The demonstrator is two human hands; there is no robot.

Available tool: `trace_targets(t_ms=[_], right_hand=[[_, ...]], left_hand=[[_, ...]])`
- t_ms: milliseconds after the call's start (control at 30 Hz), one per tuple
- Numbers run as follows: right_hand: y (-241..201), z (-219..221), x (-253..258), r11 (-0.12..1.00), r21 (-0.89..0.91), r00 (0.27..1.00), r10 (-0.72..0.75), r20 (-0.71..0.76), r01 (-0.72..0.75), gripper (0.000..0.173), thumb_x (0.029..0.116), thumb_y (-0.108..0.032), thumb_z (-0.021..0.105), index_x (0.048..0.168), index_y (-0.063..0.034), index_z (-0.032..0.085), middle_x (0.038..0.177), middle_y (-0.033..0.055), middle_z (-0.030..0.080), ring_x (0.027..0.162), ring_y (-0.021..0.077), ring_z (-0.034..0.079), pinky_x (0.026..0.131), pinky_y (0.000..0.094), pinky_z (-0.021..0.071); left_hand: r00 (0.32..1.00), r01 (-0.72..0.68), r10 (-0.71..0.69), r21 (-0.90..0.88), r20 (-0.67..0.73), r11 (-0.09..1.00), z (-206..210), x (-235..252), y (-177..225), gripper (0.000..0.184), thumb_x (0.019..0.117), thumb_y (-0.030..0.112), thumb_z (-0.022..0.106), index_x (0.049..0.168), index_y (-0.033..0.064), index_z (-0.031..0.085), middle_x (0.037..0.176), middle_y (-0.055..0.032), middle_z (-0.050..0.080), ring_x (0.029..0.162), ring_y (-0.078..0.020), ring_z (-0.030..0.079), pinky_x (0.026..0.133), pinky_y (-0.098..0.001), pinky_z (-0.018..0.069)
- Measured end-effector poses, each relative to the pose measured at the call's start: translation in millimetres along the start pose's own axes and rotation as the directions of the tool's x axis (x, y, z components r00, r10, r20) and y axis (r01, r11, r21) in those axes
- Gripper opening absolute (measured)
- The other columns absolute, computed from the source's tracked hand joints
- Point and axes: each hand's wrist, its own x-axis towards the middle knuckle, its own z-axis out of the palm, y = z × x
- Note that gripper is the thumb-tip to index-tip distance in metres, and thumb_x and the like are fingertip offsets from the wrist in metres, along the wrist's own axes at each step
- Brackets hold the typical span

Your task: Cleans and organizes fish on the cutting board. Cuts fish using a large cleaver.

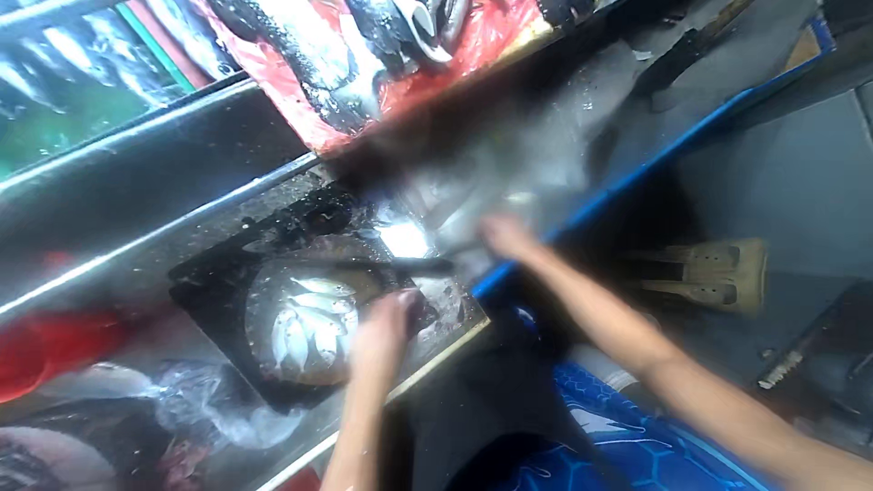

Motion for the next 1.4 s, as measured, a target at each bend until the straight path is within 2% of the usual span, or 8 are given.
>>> trace_targets(t_ms=[167, 233, 367, 500, 700, 800, 967, 1400], right_hand=[[135.6, -40.8, 58.0, 0.937, -0.206, 0.959, 0.264, -0.105, -0.281, 0.059, 0.0912, -0.042, 0.071, 0.140, -0.0094, 0.062, 0.139, 0.0267, 0.059, 0.127, 0.0481, 0.058, 0.100, 0.0729, 0.0471], [142.0, -31.4, 72.2, 0.932, -0.247, 0.964, 0.262, -0.051, -0.266, 0.062, 0.0942, -0.041, 0.069, 0.144, -0.0077, 0.055, 0.137, 0.0289, 0.060, 0.126, 0.0510, 0.058, 0.099, 0.0752, 0.0462], [124.7, -25.0, 64.5, 0.924, -0.329, 0.966, 0.241, 0.096, -0.198, 0.045, 0.1068, -0.031, 0.051, 0.135, 0.0030, 0.057, 0.129, 0.0324, 0.062, 0.119, 0.0525, 0.061, 0.096, 0.0752, 0.0474], [76.5, -25.4, 7.8, 0.988, -0.151, 0.992, 0.054, 0.114, -0.037, 0.039, 0.1087, -0.035, 0.050, 0.126, -0.0018, 0.063, 0.106, 0.0288, 0.069, 0.098, 0.0490, 0.069, 0.084, 0.0726, 0.0528], [-35.7, -12.3, -93.0, 0.979, 0.172, 0.916, -0.164, 0.367, 0.107, 0.044, 0.1085, -0.042, 0.044, 0.123, -0.0055, 0.065, 0.092, 0.0150, 0.068, 0.081, 0.0284, 0.068, 0.077, 0.0543, 0.0568], [-69.0, 6.3, -103.1, 0.944, 0.238, 0.917, -0.291, 0.272, 0.229, 0.043, 0.1090, -0.041, 0.042, 0.117, -0.0070, 0.066, 0.088, 0.0113, 0.066, 0.081, 0.0245, 0.067, 0.079, 0.0514, 0.0555], [-92.5, 49.2, -96.1, 0.828, 0.553, 0.972, -0.197, 0.130, 0.094, 0.035, 0.1106, -0.027, 0.040, 0.125, -0.0076, 0.066, 0.096, 0.0107, 0.071, 0.080, 0.0198, 0.069, 0.076, 0.0434, 0.0604], [-103.0, 38.8, -77.6, 0.824, 0.558, 0.971, -0.201, 0.129, 0.096, 0.025, 0.1065, -0.020, 0.042, 0.111, -0.0061, 0.063, 0.082, 0.0111, 0.067, 0.065, 0.0224, 0.065, 0.061, 0.0439, 0.0567]], left_hand=[[0.938, 0.145, -0.112, 0.079, -0.329, 0.986, 19.6, 6.6, -100.5, 0.041, 0.1092, 0.027, 0.045, 0.145, 0.0099, 0.055, 0.142, -0.0257, 0.056, 0.133, -0.0479, 0.052, 0.106, -0.0677, 0.0427], [0.938, 0.177, -0.133, 0.113, -0.319, 0.978, 39.6, 6.9, -126.2, 0.047, 0.1087, 0.031, 0.044, 0.153, 0.0184, 0.048, 0.163, -0.0258, 0.033, 0.152, -0.0486, 0.026, 0.120, -0.0680, 0.0250], [0.889, 0.208, -0.181, 0.018, -0.421, 0.978, 47.5, -0.3, -108.5, 0.053, 0.1074, 0.038, 0.042, 0.157, 0.0197, 0.042, 0.170, -0.0213, 0.016, 0.158, -0.0399, 0.014, 0.125, -0.0630, 0.0168], [0.884, -0.010, -0.070, -0.169, -0.462, 0.986, 30.8, -10.5, -16.0, 0.053, 0.0973, 0.027, 0.066, 0.145, 0.0071, 0.056, 0.161, -0.0203, 0.038, 0.149, -0.0345, 0.039, 0.120, -0.0525, 0.0373], [0.878, -0.462, 0.456, -0.010, -0.147, 0.887, 48.4, 40.8, 72.7, 0.050, 0.0955, 0.028, 0.071, 0.142, 0.0141, 0.058, 0.141, -0.0118, 0.059, 0.138, -0.0287, 0.051, 0.119, -0.0501, 0.0377], [0.901, -0.434, 0.432, -0.073, -0.044, 0.898, 34.1, 36.1, 53.4, 0.026, 0.1007, 0.023, 0.064, 0.122, 0.0090, 0.067, 0.116, -0.0109, 0.069, 0.110, -0.0271, 0.067, 0.100, -0.0480, 0.0516], [0.963, -0.260, 0.271, -0.230, 0.017, 0.938, 26.1, 19.0, 28.4, 0.028, 0.0980, 0.022, 0.066, 0.123, 0.0114, 0.065, 0.118, -0.0107, 0.068, 0.094, -0.0281, 0.072, 0.079, -0.0524, 0.0611], [0.983, -0.128, 0.141, -0.109, 0.116, 0.986, 22.4, 17.7, 49.8, 0.046, 0.1118, 0.045, 0.029, 0.124, 0.0110, 0.057, 0.094, -0.0163, 0.070, 0.089, -0.0385, 0.072, 0.075, -0.0590, 0.0573]])
